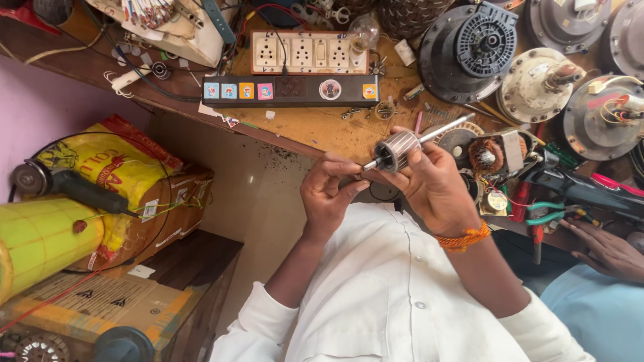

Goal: The person disassembles a small electrical motor, removes the rotor, and uses a power tool to clean or grind the rotor shaft. They then reassemble the motor components on the workbench.

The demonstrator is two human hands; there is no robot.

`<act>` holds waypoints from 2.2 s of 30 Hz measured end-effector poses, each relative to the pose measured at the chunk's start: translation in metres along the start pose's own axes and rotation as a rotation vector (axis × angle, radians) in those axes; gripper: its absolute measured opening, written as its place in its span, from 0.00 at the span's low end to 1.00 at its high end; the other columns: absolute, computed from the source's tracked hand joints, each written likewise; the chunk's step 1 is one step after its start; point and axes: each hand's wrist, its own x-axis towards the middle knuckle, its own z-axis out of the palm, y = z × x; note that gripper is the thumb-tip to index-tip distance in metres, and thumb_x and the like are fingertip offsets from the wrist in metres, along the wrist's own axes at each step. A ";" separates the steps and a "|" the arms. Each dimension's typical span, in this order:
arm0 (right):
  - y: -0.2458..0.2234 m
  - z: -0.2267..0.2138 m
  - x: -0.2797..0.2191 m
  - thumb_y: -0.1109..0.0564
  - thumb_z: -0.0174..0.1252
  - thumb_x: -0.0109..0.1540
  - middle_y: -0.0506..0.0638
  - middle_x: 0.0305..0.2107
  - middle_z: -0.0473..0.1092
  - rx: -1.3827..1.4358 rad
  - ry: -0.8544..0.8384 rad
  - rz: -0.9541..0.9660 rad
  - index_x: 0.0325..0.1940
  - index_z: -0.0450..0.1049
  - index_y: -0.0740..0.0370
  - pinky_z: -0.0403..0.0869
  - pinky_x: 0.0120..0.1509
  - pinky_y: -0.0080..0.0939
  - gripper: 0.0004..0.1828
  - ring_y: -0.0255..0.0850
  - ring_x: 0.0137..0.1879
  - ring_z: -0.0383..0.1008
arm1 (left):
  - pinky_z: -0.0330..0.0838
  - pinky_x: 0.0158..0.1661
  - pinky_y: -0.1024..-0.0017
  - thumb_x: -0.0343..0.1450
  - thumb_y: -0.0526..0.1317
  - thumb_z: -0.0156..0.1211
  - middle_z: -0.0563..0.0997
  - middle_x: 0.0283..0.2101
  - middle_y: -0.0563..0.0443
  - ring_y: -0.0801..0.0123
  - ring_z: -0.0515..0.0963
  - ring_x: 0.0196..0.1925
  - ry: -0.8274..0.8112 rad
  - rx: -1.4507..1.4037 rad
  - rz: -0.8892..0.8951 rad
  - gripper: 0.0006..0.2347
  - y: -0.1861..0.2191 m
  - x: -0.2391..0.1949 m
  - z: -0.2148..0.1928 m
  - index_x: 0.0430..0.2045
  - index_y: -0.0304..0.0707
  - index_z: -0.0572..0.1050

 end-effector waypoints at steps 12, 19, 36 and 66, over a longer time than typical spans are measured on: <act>-0.006 -0.003 -0.032 0.56 0.65 0.64 0.59 0.55 0.72 -0.010 0.028 -0.194 0.67 0.62 0.73 0.79 0.65 0.58 0.32 0.47 0.58 0.77 | 0.79 0.41 0.77 0.67 0.27 0.73 0.80 0.41 0.49 0.72 0.82 0.41 0.048 0.506 0.167 0.11 0.040 0.008 0.047 0.40 0.32 0.79; -0.007 -0.018 -0.044 0.54 0.66 0.65 0.56 0.52 0.73 -0.013 0.027 -0.165 0.68 0.64 0.73 0.76 0.66 0.49 0.33 0.43 0.57 0.76 | 0.76 0.43 0.70 0.66 0.30 0.75 0.82 0.39 0.49 0.65 0.81 0.41 -0.107 0.836 0.328 0.13 0.073 0.015 0.074 0.43 0.37 0.79; -0.019 -0.017 -0.067 0.55 0.60 0.68 0.54 0.53 0.72 -0.008 0.098 -0.136 0.69 0.64 0.73 0.77 0.61 0.44 0.29 0.40 0.56 0.75 | 0.72 0.57 0.56 0.58 0.37 0.76 0.75 0.60 0.40 0.50 0.73 0.61 -0.416 1.034 0.368 0.30 0.075 0.021 0.110 0.55 0.34 0.71; -0.087 -0.272 0.018 0.61 0.79 0.42 0.50 0.60 0.68 -1.252 -0.129 -0.199 0.72 0.61 0.59 0.65 0.75 0.44 0.56 0.40 0.67 0.67 | 0.72 0.58 0.69 0.75 0.41 0.62 0.77 0.54 0.49 0.70 0.76 0.56 0.127 -0.265 -0.435 0.23 -0.074 -0.031 0.045 0.63 0.27 0.66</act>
